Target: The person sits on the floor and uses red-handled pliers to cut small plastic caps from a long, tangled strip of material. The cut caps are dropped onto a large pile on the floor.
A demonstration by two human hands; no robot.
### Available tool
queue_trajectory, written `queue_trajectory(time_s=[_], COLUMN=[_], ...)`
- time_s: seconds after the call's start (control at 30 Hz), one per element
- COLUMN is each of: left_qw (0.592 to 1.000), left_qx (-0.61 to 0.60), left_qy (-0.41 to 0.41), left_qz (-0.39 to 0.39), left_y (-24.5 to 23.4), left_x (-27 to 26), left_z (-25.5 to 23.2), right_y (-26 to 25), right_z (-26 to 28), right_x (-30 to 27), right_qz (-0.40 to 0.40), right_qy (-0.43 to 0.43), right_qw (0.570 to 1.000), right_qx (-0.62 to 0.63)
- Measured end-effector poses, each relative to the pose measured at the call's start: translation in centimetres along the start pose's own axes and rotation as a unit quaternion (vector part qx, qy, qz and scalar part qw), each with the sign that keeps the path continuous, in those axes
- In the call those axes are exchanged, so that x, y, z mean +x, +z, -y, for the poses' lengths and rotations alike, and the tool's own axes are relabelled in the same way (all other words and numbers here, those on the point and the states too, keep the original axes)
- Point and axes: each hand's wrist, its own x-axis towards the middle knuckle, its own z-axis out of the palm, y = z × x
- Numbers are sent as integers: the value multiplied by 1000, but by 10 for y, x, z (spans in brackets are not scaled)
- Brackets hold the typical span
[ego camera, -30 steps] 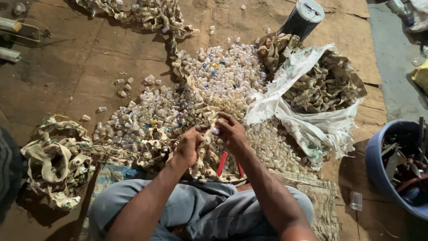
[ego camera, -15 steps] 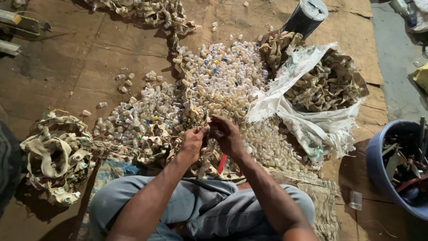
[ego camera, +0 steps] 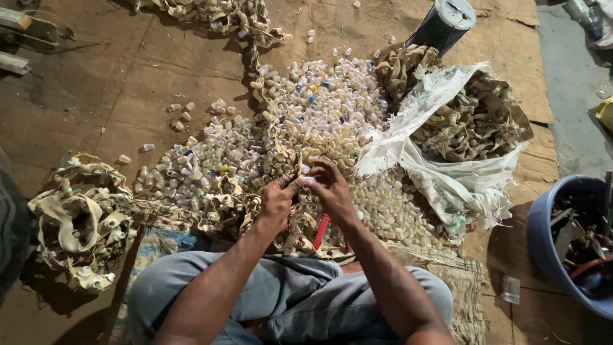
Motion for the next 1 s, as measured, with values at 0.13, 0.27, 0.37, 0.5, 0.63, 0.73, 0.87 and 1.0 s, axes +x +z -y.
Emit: queue_trajectory(time_s=[0.13,0.27,0.37,0.5,0.63,0.73,0.87,1.0], left_qw=[999,997,993,997,997,997,995,992], left_qx=[-7,-57,-97,-61,18,19,-90,-125], left_qy=[-28,-50,-61,-15,-63,-69,-35,10], left_qz=[-17,-17,1,39,51,7,16,29], left_y=[4,2,-2,-2,-2,-1,-5,-13], left_x=[-5,-2,4,5,1,5,17,28], left_z=[-10,-11,-6,6,6,-1,-2,15], right_y=[-9,-10,-15,-20,-14,-15,-8,2], right_z=[-8,-25,-25,-15,-7,-2,-1,5], right_x=[3,12,18,20,17,14,7,2], right_qz=[20,-53,-124,-54,5,-3,29,45], right_qy=[33,-283,-313,-33,84,1,-12,-183], right_qw=[997,939,906,996,996,995,992,974], right_qx=[-73,-186,-255,-61,-24,-105,-122,-126])
